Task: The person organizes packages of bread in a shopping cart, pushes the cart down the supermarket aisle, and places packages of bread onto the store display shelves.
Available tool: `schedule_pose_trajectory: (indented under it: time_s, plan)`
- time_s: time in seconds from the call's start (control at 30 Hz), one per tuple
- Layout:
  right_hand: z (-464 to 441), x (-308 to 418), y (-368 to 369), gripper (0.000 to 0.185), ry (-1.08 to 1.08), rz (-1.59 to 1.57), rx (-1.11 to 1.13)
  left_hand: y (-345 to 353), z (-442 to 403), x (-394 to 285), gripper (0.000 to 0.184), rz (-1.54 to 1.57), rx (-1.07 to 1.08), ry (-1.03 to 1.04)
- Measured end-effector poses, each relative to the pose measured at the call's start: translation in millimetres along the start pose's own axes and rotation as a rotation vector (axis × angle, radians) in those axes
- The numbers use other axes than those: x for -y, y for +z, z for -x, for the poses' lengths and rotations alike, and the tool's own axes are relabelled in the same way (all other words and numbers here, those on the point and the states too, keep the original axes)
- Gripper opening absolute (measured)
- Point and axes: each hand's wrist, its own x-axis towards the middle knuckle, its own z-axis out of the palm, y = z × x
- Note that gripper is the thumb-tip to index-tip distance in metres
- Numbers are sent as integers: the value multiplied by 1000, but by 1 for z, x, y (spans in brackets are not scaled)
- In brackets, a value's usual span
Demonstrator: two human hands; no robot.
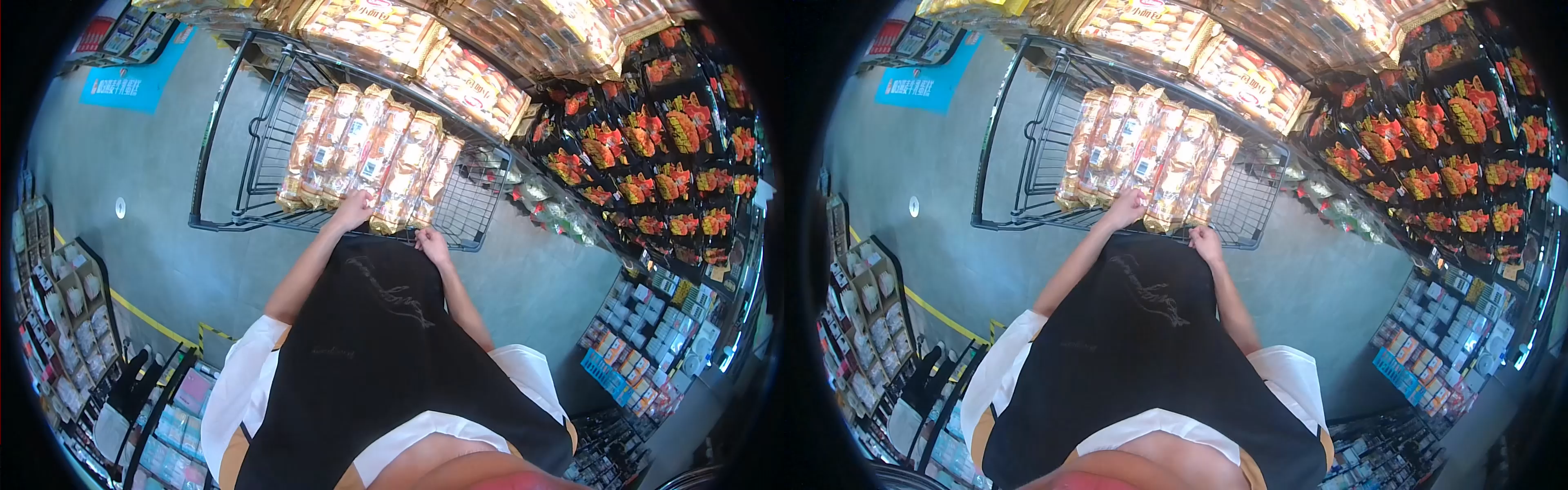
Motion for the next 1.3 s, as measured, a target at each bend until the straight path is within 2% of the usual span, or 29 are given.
schedule_pose_trajectory:
  time_s: [0.07,0.1,0.17,0.3,0.33,0.43,0.47,0.6,0.7,0.8,0.9,1.0,1.1,1.13,1.23,1.27,1.3]
  plan:
    - [-8,13,6,30,47,-59,31,2,-8,26,25,-124,-20,131]
    - [13,1,-7,30,89,10,1,22,6,10,24,19,62,5]
    - [0,-1,1,31,96,120,-46,11,11,-16,23,243,168,-230]
    - [4,13,11,30,55,227,-146,-15,12,-13,17,135,36,-105]
    - [5,11,10,29,53,191,-161,-18,13,-14,19,32,-167,-97]
    - [9,5,7,26,35,133,-186,-41,29,-36,26,-298,-365,-221]
    - [8,1,9,25,29,124,-188,-46,31,-32,30,-362,-281,-274]
    - [3,-7,11,24,15,112,-210,-45,32,-32,30,-489,-285,-169]
    - [1,-11,11,23,13,99,-226,-44,16,-20,26,-605,-238,-195]
    - [1,-15,13,23,9,77,-228,-50,10,-9,24,-620,-152,-56]
    - [0,-14,10,22,2,26,-233,-56,23,-10,25,-592,-69,-66]
    - [2,-12,15,23,16,12,-246,-39,49,6,29,-452,-213,-145]
    - [-3,-16,13,22,16,90,-242,-33,44,23,33,-388,-154,-127]
    - [-7,-19,11,22,34,97,-228,-45,39,16,35,-352,-27,-164]
    - [-6,-18,9,22,74,8,-208,-68,43,6,37,-318,-231,-267]
    - [-4,-17,9,22,87,-43,-207,-73,35,17,37,-387,-328,-357]
    - [-4,-15,9,22,66,-57,-212,-77,31,28,37,-406,-310,-360]
